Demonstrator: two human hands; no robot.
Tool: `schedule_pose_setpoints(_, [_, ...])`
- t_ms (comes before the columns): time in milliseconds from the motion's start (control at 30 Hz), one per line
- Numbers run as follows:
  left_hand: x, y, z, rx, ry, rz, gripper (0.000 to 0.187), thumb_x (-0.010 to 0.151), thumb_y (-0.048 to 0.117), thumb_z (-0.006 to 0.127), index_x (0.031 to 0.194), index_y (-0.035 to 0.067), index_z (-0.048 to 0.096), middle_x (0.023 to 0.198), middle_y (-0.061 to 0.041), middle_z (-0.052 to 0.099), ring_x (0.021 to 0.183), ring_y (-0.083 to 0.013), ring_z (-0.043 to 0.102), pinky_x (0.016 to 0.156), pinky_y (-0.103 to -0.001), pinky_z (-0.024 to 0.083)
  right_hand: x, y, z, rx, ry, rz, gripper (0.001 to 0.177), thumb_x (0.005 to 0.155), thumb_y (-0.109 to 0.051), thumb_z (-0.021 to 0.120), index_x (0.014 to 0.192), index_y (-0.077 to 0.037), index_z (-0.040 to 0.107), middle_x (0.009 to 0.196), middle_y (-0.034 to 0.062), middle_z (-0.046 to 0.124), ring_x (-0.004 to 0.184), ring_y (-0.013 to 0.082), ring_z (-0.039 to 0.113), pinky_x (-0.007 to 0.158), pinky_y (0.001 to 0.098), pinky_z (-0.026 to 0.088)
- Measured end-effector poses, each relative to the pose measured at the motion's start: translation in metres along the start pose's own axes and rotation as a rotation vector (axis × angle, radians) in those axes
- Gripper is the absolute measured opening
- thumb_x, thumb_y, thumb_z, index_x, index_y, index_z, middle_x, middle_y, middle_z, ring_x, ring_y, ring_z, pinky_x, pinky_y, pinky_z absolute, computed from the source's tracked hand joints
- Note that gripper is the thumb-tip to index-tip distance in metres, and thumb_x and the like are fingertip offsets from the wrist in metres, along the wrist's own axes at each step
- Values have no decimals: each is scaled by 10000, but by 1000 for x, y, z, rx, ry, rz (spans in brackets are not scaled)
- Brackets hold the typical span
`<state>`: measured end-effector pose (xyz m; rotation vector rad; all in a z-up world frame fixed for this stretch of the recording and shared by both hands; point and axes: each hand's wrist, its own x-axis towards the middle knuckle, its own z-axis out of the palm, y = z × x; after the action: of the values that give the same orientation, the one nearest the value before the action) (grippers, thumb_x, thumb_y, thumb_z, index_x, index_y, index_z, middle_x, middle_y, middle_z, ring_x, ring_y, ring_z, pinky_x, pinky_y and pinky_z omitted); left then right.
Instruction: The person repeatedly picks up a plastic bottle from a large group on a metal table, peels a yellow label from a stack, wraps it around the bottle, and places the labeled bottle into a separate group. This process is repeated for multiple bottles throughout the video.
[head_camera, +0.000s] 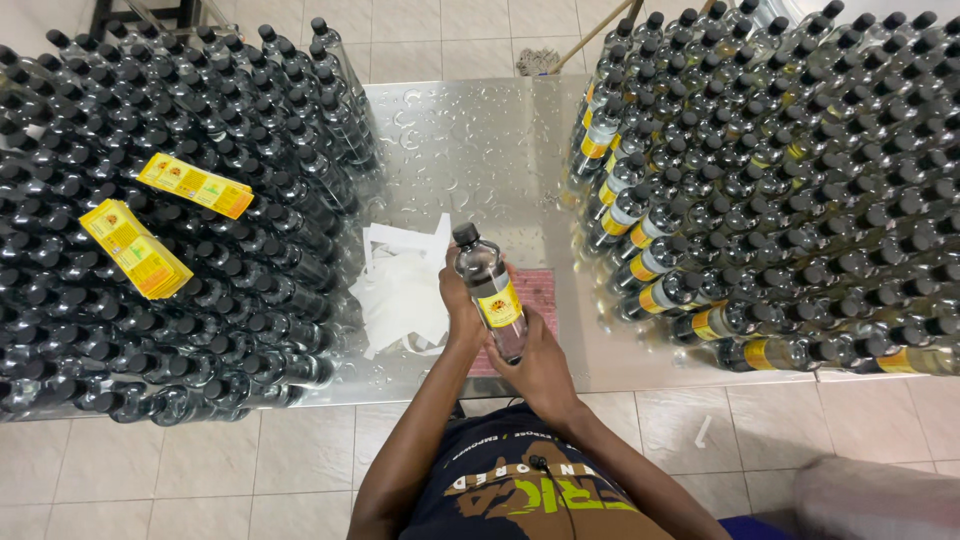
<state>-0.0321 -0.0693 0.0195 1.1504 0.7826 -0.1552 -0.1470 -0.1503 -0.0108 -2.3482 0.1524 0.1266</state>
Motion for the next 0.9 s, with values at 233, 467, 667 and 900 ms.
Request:
schedule_pose_setpoints(233, [10,-23,0,-336,144,-9,707,1041,628,652,1341,-12,657,1289,-228,777,1189,-294,772,1092,-464,580,6,23,20,-255,152,-115,841,916,-371,827,1536,56,454,1267,282,648,1159,479,719,941,569,622])
schedule_pose_setpoints(467, [59,-75,-40,67,-355,147,791,1121,725,364,1571,104,558,1518,-157,620,1393,-299,609,1192,-475,446,16,38,2,213,-169,177,1001,801,-577,871,1581,-120,441,1359,257,701,1318,477,677,1070,578,552])
schedule_pose_setpoints(667, [67,-102,-48,214,-588,362,727,896,198,908,1507,152,518,1375,-121,701,1316,-281,659,1125,-480,523,22,62,-29,300,-205,26,894,870,-524,843,1543,-48,497,1380,303,701,1336,501,660,1080,585,551])
schedule_pose_setpoints(900, [42,-108,-34,717,-694,443,880,730,246,989,1501,198,568,1398,-147,726,1336,-402,681,990,-466,654,50,73,-86,215,-9,-77,631,1033,-436,770,1556,-122,609,973,85,630,909,233,676,843,394,587])
